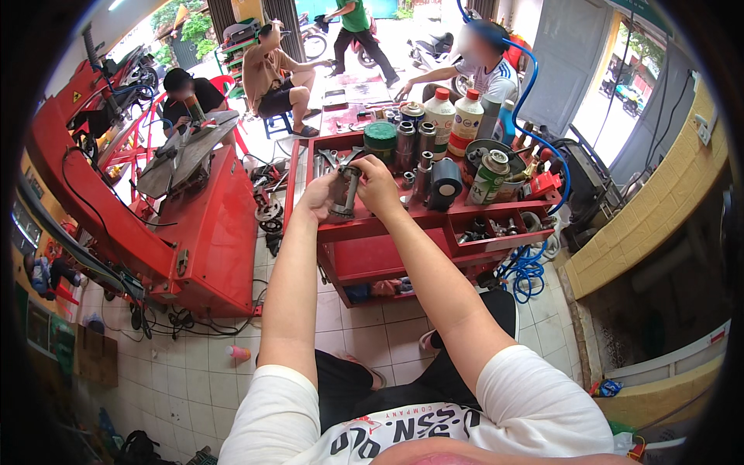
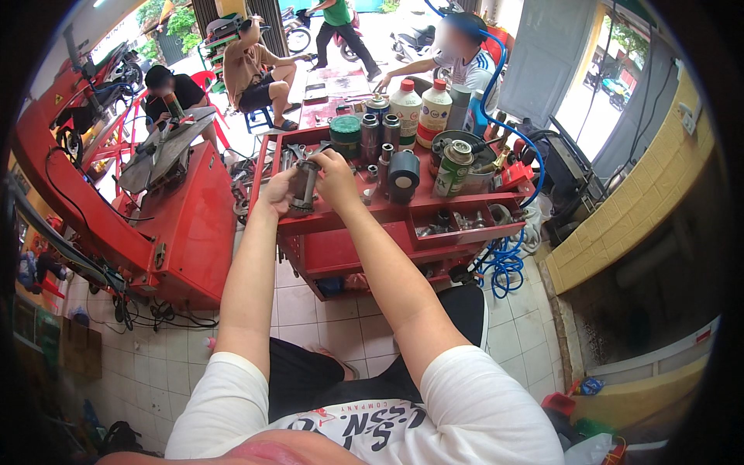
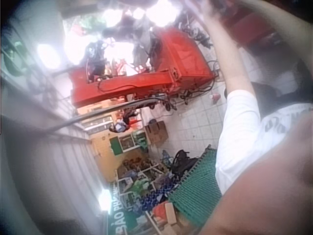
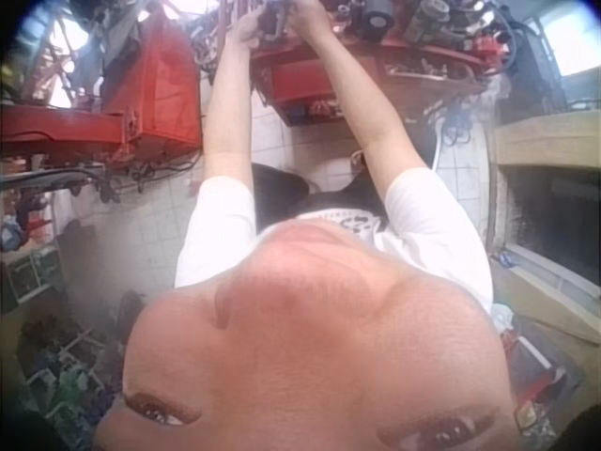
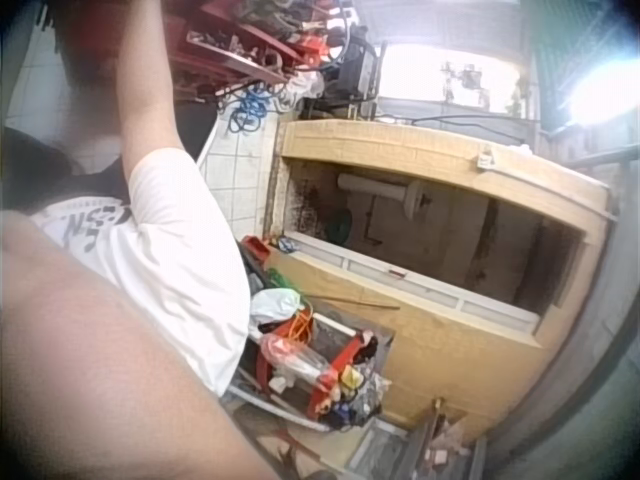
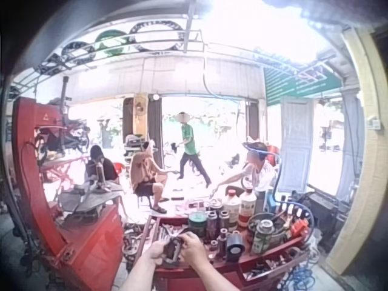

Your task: The person sits in a workshop and assembles small mechanical components on a red tool cart. They pick up a cylindrical metal part and a smaller black component, then fit them together by hand. The person rotates the assembled unit to inspect the fit.

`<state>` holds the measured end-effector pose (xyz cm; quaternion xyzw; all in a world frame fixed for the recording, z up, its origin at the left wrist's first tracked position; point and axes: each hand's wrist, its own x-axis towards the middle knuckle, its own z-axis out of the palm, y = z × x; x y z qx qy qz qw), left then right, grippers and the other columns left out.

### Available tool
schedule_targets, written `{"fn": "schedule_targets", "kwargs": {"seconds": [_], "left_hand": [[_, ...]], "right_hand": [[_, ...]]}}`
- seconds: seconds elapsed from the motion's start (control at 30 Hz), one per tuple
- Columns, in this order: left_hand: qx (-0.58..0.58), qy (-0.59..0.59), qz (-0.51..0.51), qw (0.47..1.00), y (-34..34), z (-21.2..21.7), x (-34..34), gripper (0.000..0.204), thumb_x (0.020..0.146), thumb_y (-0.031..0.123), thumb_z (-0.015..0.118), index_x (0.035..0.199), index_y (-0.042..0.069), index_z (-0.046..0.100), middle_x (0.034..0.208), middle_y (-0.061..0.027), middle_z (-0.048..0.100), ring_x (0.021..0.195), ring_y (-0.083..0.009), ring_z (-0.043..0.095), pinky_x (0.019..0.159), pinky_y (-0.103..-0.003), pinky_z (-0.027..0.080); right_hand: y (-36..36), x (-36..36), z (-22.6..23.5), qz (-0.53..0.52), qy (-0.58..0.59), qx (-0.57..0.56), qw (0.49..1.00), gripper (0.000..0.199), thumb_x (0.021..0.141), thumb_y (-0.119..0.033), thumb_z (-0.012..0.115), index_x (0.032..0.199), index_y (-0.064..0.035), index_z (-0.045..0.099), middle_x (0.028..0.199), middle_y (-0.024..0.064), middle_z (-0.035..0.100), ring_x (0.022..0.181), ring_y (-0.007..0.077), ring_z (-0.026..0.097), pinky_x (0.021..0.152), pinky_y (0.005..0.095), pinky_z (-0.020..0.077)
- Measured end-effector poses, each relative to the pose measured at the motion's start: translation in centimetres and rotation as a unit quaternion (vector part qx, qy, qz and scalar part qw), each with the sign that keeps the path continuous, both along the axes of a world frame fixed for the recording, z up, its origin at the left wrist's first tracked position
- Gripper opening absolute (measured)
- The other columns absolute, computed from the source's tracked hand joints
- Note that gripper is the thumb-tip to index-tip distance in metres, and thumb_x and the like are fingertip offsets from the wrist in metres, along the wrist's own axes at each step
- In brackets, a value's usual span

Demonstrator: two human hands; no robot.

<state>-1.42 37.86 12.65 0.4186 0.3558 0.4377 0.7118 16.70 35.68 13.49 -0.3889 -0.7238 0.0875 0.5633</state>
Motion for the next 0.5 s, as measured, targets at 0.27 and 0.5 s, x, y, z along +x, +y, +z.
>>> {"fn": "schedule_targets", "kwargs": {"seconds": [0.27,0.5], "left_hand": [[-0.028,-0.026,-0.032,0.999,0.8,-0.8,-0.5,0.037,0.111,0.045,0.049,0.119,0.015,0.069,0.108,-0.0046,0.074,0.092,-0.0211,0.069,0.081,-0.043,0.055],[-0.013,-0.017,-0.071,0.997,2.0,-1.9,-1.5,0.038,0.112,0.038,0.045,0.131,0.009,0.063,0.12,-0.0114,0.073,0.098,-0.0252,0.074,0.082,-0.046,0.062]], "right_hand": [[-0.6,-0.3,0.4,-0.003,-0.024,0.031,0.999,0.033,0.08,0.003,0.07,0.112,-0.0063,0.069,0.106,0.0144,0.067,0.104,0.0393,0.065,0.087,0.0467,0.0545],[-0.8,-0.2,0.3,-0.009,-0.028,0.013,0.999,0.032,0.081,0.002,0.069,0.112,-0.0066,0.068,0.105,0.0148,0.067,0.099,0.0406,0.067,0.082,0.0477,0.0551]]}}
